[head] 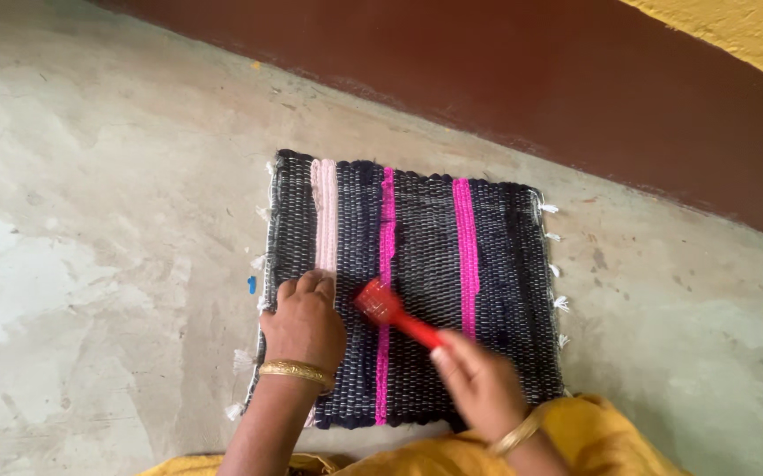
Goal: The person sits on the floor and uses a red brush to clean a small, striped woven mat. They hold the mat steady with their left hand while brushing the surface with their right hand in repetitive strokes.
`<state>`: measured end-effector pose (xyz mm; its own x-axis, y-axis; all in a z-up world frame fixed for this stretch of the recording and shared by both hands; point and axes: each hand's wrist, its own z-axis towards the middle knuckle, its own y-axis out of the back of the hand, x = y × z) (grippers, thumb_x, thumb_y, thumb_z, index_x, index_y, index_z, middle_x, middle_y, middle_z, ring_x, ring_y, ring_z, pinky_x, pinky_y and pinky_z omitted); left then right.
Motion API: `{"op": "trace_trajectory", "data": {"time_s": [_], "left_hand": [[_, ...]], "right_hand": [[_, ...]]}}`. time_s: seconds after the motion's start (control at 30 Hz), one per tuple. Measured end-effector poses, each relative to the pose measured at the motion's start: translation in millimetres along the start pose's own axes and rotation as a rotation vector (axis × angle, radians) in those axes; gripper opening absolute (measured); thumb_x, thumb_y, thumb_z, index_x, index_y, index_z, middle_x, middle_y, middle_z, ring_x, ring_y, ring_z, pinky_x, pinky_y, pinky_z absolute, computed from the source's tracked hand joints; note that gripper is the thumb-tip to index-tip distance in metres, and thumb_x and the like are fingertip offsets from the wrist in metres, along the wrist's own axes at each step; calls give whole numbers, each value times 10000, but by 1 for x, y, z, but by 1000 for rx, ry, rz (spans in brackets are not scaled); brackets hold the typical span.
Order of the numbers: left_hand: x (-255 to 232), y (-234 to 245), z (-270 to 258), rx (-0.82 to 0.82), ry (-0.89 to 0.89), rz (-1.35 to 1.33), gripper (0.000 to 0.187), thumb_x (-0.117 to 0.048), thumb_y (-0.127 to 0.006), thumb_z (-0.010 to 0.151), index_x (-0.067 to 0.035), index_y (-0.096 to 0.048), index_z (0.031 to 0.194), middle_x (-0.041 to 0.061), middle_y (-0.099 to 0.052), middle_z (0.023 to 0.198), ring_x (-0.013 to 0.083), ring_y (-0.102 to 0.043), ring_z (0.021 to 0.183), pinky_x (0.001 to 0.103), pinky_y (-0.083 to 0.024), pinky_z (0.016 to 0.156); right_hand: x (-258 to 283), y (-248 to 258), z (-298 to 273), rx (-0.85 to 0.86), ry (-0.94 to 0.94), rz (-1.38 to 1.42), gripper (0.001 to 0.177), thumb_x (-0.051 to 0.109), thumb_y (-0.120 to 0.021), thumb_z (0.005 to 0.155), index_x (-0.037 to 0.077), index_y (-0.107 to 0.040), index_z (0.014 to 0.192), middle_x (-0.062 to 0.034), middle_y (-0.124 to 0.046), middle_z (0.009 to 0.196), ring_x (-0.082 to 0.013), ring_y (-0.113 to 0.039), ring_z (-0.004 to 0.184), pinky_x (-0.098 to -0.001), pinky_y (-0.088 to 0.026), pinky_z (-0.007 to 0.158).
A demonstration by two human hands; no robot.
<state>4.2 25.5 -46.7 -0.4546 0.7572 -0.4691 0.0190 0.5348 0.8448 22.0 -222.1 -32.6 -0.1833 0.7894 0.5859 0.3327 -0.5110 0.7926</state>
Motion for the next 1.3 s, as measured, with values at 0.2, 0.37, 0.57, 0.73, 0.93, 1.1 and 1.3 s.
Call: {"op": "trace_trajectory", "data": {"time_s": [0.2, 0.37, 0.57, 0.73, 0.93, 1.1, 1.3], "left_hand": [[1, -1, 1, 18, 14, 1, 461, -81, -510, 869, -208, -628, 1296, -69, -567, 1381, 215, -521, 1239, 546, -478, 927], [5, -3, 3, -2, 10, 5, 467, -108, -539, 850, -217, -631, 1295, -60, -558, 1397, 219, -508, 1258, 554, -470, 936], [2, 3, 1, 43, 8, 22, 443, -137, -548, 863, -203, -622, 1294, -57, -539, 1420, 213, -489, 1288, 557, -459, 955], [4, 2, -2, 27, -12, -4, 434, -148, -551, 876, -187, -624, 1302, -27, -535, 1436, 243, -480, 1308, 573, -451, 981], [11, -7, 2, 5, -42, -19, 425, -145, -549, 873, -181, -634, 1288, -26, -525, 1465, 263, -456, 1352, 579, -438, 1015], [11, -20, -6, -112, -108, 78, 439, -152, -529, 921, -123, -593, 1354, 61, -510, 1490, 321, -445, 1365, 599, -423, 1046], [-31, -13, -74, 133, -8, 251, 665, -319, -605, 913, -110, -383, 1504, 124, -252, 1629, 376, -245, 1479, 675, -323, 1089]], "right_hand": [[-5, 18, -4, 5, -145, 65, 331, 292, -639, 935, 136, -722, 1214, -68, -696, 570, -161, -626, 456, -338, -485, 444], [-15, 27, -2, 320, -25, 87, 369, 294, -653, 958, 155, -701, 1296, 2, -745, 696, -94, -642, 547, -285, -514, 510], [-25, 56, 5, 29, -107, 17, 328, 284, -657, 938, 133, -732, 1220, -46, -718, 647, -111, -624, 543, -292, -509, 518], [-11, 21, -30, 229, 126, 147, 329, 314, -684, 931, 118, -715, 1194, -9, -769, 739, -76, -701, 592, -274, -548, 540], [-20, 53, -20, 130, -85, -73, 345, 349, -675, 915, 167, -725, 1204, -78, -692, 614, -169, -640, 500, -330, -502, 505], [-15, 38, -61, 43, -48, -81, 331, 355, -669, 913, 169, -713, 1183, -107, -689, 639, -235, -646, 509, -375, -502, 514], [-17, 32, -83, 55, -26, -96, 259, 366, -608, 957, 200, -701, 1132, -122, -721, 758, -324, -701, 665, -434, -536, 612]]}}
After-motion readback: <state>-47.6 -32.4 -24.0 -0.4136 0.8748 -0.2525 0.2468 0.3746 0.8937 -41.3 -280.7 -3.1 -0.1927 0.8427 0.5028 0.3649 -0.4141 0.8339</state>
